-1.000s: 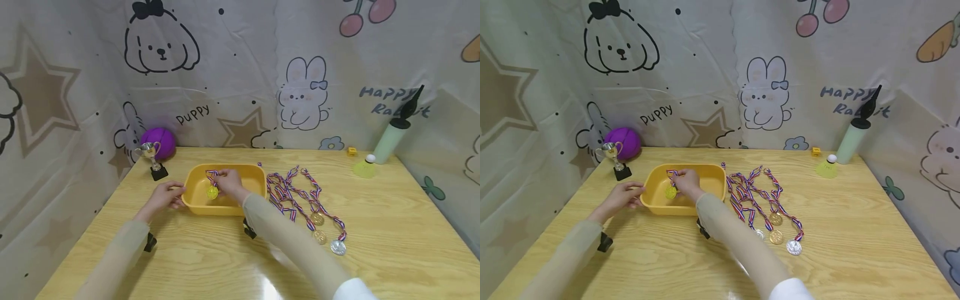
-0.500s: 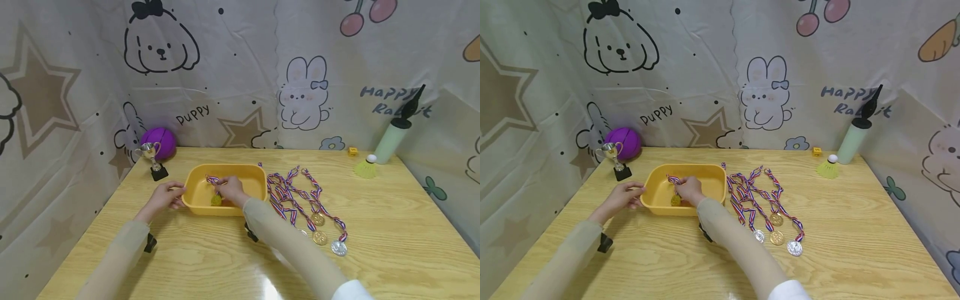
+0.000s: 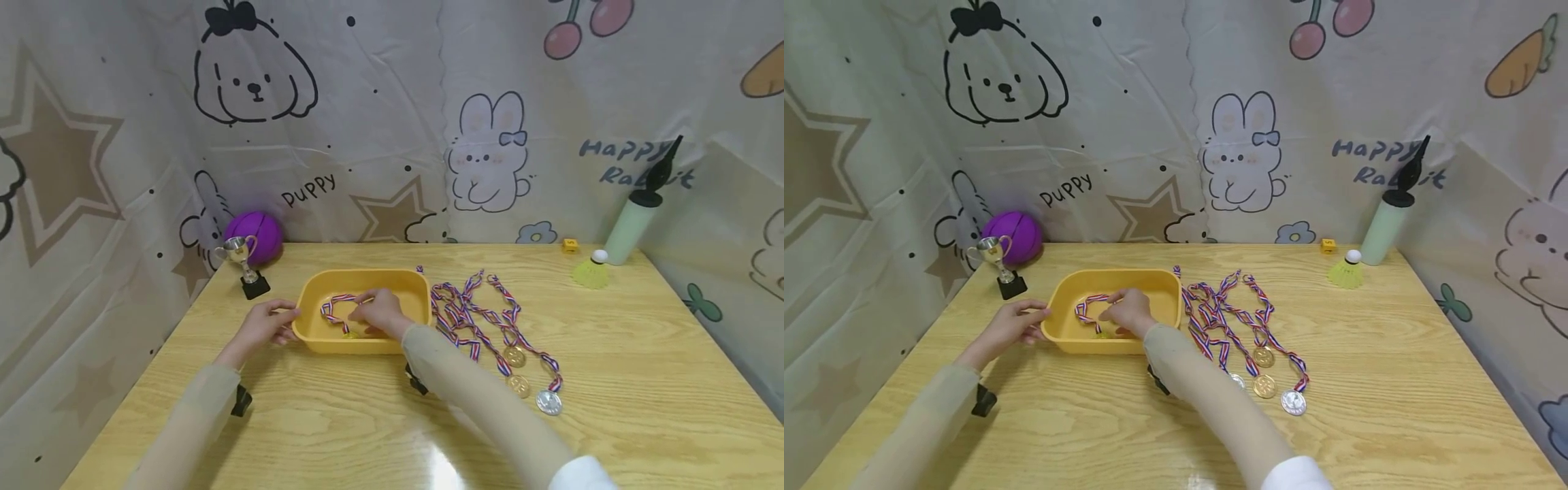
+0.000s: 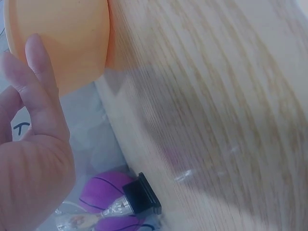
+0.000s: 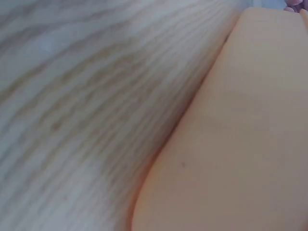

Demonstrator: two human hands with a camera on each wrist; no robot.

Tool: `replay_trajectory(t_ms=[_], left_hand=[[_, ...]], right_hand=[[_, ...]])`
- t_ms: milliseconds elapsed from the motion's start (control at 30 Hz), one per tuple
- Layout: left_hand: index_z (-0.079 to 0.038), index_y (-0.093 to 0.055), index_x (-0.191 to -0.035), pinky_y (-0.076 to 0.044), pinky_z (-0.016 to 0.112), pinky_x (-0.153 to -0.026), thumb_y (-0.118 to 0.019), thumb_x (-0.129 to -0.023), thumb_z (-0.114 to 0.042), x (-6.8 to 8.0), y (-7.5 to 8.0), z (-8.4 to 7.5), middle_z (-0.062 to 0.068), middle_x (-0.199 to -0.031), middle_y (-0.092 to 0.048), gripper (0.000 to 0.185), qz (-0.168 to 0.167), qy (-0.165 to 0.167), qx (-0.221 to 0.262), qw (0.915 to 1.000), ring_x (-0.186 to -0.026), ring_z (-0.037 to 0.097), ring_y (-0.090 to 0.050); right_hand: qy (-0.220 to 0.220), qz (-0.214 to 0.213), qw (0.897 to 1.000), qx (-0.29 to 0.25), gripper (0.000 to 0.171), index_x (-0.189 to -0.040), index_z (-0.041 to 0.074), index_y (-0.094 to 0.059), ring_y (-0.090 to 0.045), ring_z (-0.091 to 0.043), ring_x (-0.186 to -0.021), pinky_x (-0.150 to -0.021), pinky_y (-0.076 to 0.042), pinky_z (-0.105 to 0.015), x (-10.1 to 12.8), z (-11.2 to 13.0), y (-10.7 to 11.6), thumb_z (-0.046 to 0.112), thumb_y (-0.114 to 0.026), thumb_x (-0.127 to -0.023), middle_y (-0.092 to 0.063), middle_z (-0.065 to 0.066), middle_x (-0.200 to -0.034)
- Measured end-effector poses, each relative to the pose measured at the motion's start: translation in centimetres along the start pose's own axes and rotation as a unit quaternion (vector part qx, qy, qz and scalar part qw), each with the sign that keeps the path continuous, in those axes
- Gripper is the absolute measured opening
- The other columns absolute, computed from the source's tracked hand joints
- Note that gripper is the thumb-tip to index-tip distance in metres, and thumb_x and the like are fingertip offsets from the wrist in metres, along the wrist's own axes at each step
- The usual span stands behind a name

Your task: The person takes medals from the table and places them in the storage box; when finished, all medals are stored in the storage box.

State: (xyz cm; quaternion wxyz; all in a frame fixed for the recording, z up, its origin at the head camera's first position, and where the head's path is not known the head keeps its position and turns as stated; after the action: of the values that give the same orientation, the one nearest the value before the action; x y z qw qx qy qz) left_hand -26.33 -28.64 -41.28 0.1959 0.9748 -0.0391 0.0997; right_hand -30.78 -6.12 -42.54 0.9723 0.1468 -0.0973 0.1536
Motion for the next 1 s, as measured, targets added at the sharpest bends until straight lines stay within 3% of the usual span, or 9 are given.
replay_trajectory(t_ms=[333, 433, 733, 1000], left_hand=[[0.011, -0.044, -0.132, -0.051, 0.018, -0.05, -0.054, -0.098, -0.021, -0.2, 0.1, 0.3, -0.003, -0.064, -0.067, 0.048, 0.0, 0.002, -0.003, 1.0, -0.055, 0.005, -0.065], [0.012, -0.042, -0.133, -0.051, 0.018, -0.05, -0.054, -0.098, -0.021, -0.4, -0.2, 0.1, -0.003, -0.065, -0.067, 0.049, 0.009, -0.002, 0.001, 1.0, -0.055, 0.005, -0.065], [0.013, -0.04, -0.134, -0.051, 0.018, -0.049, -0.054, -0.098, -0.02, 0.0, -0.2, 0.0, -0.003, -0.065, -0.067, 0.051, 0.006, -0.001, 0.011, 0.9999, -0.054, 0.005, -0.065], [0.013, -0.04, -0.133, -0.05, 0.016, -0.048, -0.055, -0.098, -0.019, 0.0, -0.2, 0.1, -0.004, -0.064, -0.066, 0.05, 0.006, -0.005, 0.017, 0.9998, -0.053, 0.004, -0.064]], right_hand=[[0.036, 0.058, 0.997, -0.038, 0.047, -0.124, -0.001, -0.058, -0.067, -0.023, -0.089, -0.072, -0.06, -0.041, 1.1, 2.6, 1.7, 0.005, -0.075, -0.08, -0.064, -0.017, -0.111], [0.048, 0.076, 0.995, -0.051, 0.045, -0.124, -0.001, -0.057, -0.068, -0.027, -0.092, -0.072, -0.06, -0.042, 1.8, 3.0, 3.1, 0.003, -0.072, -0.082, -0.061, -0.022, -0.117], [0.071, 0.078, 0.994, -0.04, 0.053, -0.132, -0.001, -0.052, -0.066, -0.02, -0.09, -0.072, -0.06, -0.038, 4.8, 2.5, 10.5, 0.002, -0.071, -0.083, -0.055, -0.025, -0.125], [0.064, 0.031, 0.997, -0.006, 0.057, -0.135, -0.003, -0.046, -0.067, -0.017, -0.087, -0.078, -0.058, -0.042, 7.7, -0.2, 18.3, 0.007, -0.07, -0.085, -0.054, -0.028, -0.126]])
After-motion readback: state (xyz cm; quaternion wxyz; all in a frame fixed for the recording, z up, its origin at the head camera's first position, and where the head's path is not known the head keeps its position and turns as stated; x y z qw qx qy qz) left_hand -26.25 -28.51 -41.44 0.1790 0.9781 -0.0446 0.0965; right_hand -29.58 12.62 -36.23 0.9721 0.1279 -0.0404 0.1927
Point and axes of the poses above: each hand's wrist, its own x-axis away from the middle knuckle, its own y-axis out of the back of the hand, z = x × y, the point moved 5 cm from there along -x, towards the middle knuckle
